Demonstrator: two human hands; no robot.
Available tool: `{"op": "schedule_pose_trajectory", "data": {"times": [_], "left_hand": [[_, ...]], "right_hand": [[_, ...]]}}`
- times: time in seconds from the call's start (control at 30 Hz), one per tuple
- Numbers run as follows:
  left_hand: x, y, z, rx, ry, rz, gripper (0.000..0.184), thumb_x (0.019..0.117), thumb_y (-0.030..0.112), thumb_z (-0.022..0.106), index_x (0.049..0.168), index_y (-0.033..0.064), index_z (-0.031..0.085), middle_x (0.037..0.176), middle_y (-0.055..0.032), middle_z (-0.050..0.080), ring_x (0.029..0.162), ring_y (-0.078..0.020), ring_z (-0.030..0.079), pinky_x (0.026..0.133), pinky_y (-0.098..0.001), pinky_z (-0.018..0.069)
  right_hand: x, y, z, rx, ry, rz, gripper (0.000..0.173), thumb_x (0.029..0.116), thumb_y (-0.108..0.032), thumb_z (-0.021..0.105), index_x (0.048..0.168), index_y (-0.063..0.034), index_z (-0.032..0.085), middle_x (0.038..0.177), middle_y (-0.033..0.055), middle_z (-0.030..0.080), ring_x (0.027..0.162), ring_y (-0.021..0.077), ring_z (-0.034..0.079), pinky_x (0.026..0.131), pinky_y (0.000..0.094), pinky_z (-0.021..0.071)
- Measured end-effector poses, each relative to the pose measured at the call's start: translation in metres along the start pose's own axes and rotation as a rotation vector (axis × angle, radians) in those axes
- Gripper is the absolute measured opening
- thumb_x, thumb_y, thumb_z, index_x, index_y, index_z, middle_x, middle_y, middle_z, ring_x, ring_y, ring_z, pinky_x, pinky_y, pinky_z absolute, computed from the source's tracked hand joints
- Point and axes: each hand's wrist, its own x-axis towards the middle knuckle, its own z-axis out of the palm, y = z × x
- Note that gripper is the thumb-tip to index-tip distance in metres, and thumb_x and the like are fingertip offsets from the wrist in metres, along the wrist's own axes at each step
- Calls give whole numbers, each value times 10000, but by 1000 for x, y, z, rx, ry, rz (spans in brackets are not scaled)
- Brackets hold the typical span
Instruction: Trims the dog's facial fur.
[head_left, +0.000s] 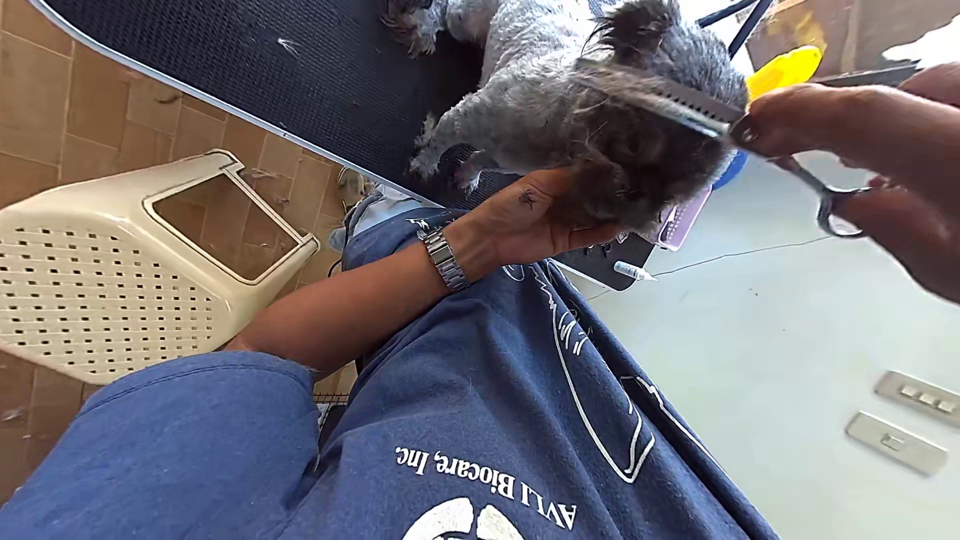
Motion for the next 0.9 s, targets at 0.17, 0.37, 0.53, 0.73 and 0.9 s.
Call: {"op": "schedule_pose_trajectory", "data": {"times": [0.17,0.37,0.53,0.73,0.9], "left_hand": [[1,-1,4,36,42,32,333,1090,166,244,1111,102,570,1077,-132,669,976,-235,696,879,-391,594],[-1,0,4,-17,-20,41,363,1103,190,265,1105,73,608,1053,-144,694,948,-228,712,869,-360,603],[2,2,8,-42,-4,50,358,1107,199,274,1121,63,606,1055,-155,689,933,-233,713,858,-362,606],[4,5,16,-10,85,28,325,1072,152,293,1013,90,606,968,-126,693,857,-199,715,792,-335,616],[4,2,11,-47,15,38,365,1091,199,283,1063,64,621,1014,-154,693,901,-229,715,832,-355,610]], "right_hand": [[0,15,3,42,-7,158,482,939,24,576,1402,-104,547,1133,273,628,964,438,654,802,546,518],[-15,-4,-2,-56,-18,-132,475,939,-232,604,1400,-120,572,1033,253,564,777,465,609,593,580,446],[-8,9,10,-88,42,-207,534,931,-377,505,1379,-93,565,1026,280,561,739,499,588,534,603,421],[-1,7,1,-79,4,-144,473,938,91,522,1373,-89,572,894,281,569,647,477,596,521,572,435],[2,17,3,-63,16,-234,499,946,-361,510,1367,-102,577,980,241,552,704,449,576,531,566,409]]}}
